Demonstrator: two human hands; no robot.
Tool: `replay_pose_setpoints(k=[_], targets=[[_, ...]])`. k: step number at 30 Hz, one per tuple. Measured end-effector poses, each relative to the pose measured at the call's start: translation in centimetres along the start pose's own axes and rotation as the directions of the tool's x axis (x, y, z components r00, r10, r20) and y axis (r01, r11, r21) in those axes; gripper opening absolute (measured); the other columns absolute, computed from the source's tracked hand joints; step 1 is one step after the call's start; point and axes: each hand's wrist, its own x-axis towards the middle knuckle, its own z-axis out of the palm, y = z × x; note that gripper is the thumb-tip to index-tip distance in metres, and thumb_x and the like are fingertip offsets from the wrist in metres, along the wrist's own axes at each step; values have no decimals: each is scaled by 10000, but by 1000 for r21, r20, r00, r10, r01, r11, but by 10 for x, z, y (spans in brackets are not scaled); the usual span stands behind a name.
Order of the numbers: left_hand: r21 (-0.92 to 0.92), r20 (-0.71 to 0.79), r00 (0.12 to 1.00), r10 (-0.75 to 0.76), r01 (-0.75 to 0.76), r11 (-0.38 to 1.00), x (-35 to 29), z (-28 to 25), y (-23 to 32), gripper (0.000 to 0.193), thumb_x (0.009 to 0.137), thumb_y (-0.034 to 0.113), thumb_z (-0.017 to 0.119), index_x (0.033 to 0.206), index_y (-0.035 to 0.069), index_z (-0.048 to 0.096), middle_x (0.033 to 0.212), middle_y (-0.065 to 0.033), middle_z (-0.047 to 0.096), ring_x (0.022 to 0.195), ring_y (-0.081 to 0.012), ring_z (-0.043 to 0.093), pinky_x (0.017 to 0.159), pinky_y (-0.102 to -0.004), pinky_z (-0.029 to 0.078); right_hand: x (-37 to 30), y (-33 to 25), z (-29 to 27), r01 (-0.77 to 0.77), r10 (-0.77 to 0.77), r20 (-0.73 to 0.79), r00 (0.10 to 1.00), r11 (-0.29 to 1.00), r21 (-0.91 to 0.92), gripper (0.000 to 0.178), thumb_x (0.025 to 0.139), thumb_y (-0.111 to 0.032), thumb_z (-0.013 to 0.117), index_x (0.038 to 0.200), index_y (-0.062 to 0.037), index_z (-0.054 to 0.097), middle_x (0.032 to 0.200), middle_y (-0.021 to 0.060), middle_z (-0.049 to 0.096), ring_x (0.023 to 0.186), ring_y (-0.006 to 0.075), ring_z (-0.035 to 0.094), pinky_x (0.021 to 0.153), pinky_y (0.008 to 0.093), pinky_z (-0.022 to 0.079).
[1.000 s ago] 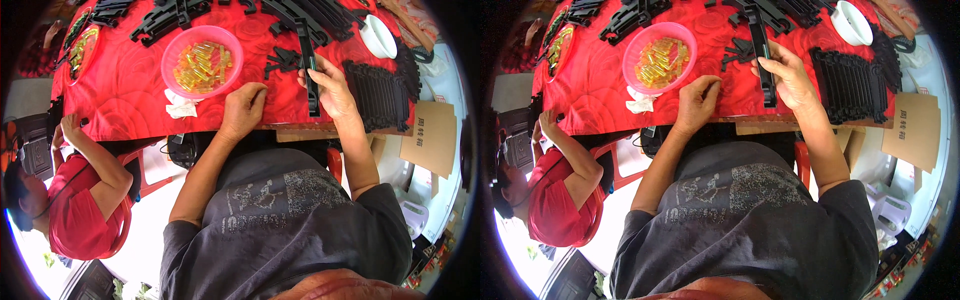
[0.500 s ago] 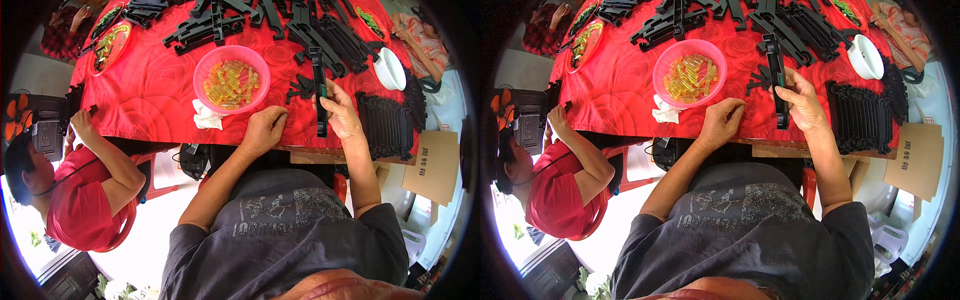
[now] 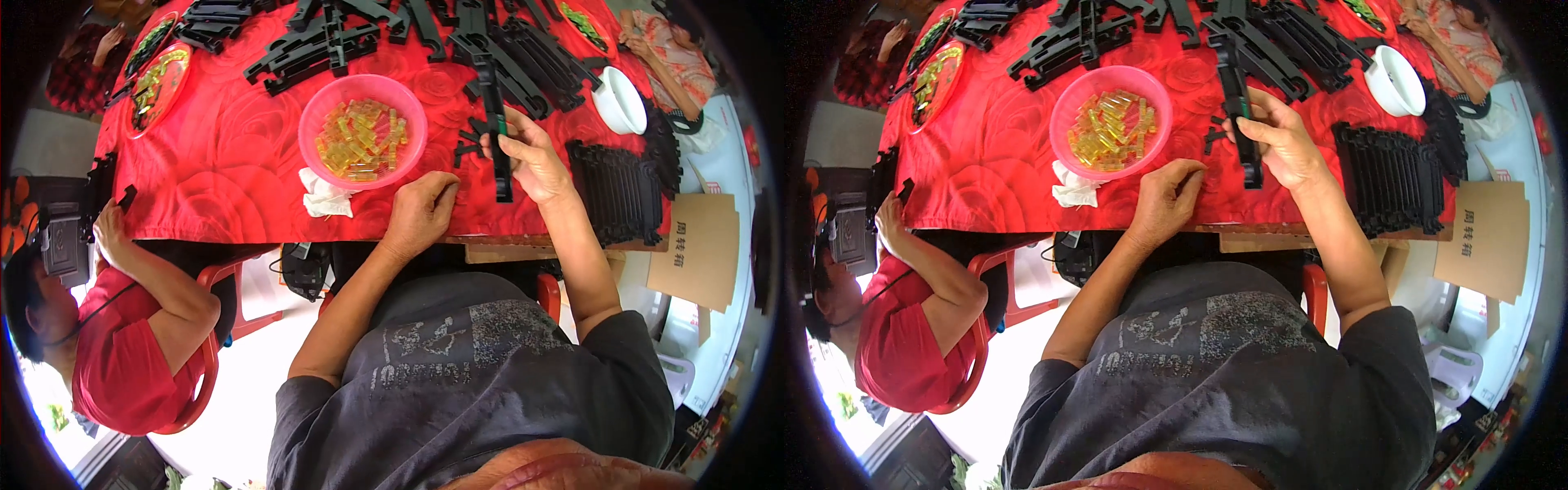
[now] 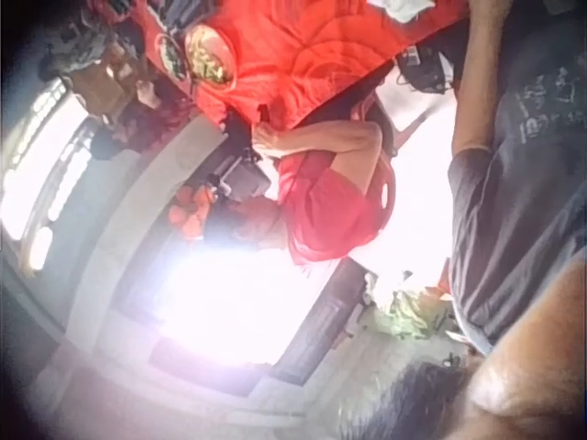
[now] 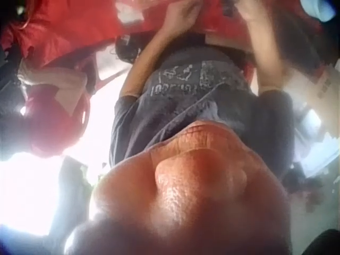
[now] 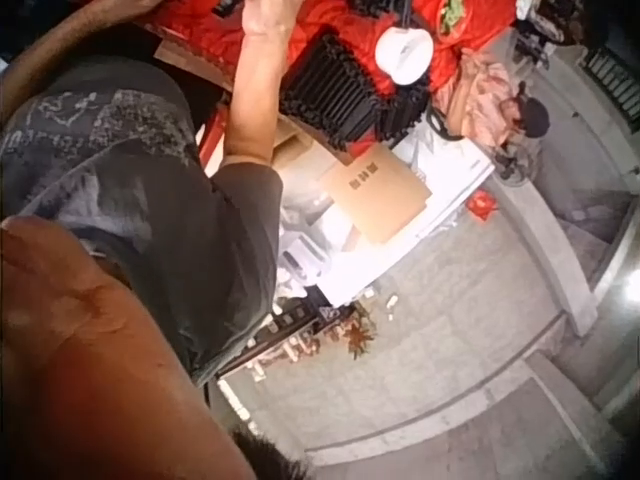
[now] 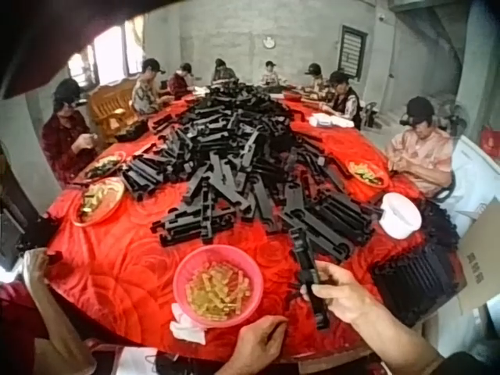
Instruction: The person assembles level components by inserting level vials and small plastic pieces into black plastic casings by hand.
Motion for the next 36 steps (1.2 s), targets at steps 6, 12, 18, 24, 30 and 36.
replay_pose_setpoints(k=[6,12,18,24,30,36], targets=[[-17,15,1000,-6,6,1000,1,0,-2,92,858,7,650,943,-23,637,870,-214,662,833,-386,670,702,-404,533,14,0,-1,-18,20,-14,1000,995,101,419,890,-59,694,1285,-18,562,1078,117,660,994,227,673,879,357,569],[-22,14,1000,-4,5,1000,3,-2,-1,84,860,9,648,936,-22,632,861,-214,657,824,-390,665,693,-407,530,47,3,-1,-28,30,-30,999,998,60,395,922,-102,668,1287,-5,553,1067,122,677,1008,219,672,893,345,569],[-38,4,1000,7,-7,999,2,-2,-2,75,870,20,654,934,-17,645,830,-194,656,756,-322,666,650,-364,517,95,1,9,-79,76,59,995,996,49,396,949,-157,645,1299,2,548,1019,114,679,952,188,666,858,320,561],[-60,-14,1000,13,-14,998,1,-3,-2,72,875,28,669,940,-2,665,789,-169,654,654,-249,641,586,-320,490,146,3,36,134,-151,59,987,557,-820,303,904,-98,659,1177,31,641,1105,107,695,959,151,640,851,282,490],[-60,29,1000,-9,10,998,3,-4,1,91,863,20,640,946,-16,628,863,-210,653,823,-384,663,695,-410,527,202,2,50,301,-246,283,927,38,-953,357,789,-211,740,1106,-58,684,1013,179,699,989,342,663,856,422,507],[-53,39,999,-33,35,998,4,-6,2,92,862,12,640,949,-17,627,864,-209,656,822,-381,664,694,-408,527,196,-11,65,242,-253,280,926,-172,-955,380,794,-178,730,1136,-32,658,1067,177,679,1054,351,632,915,418,496]])
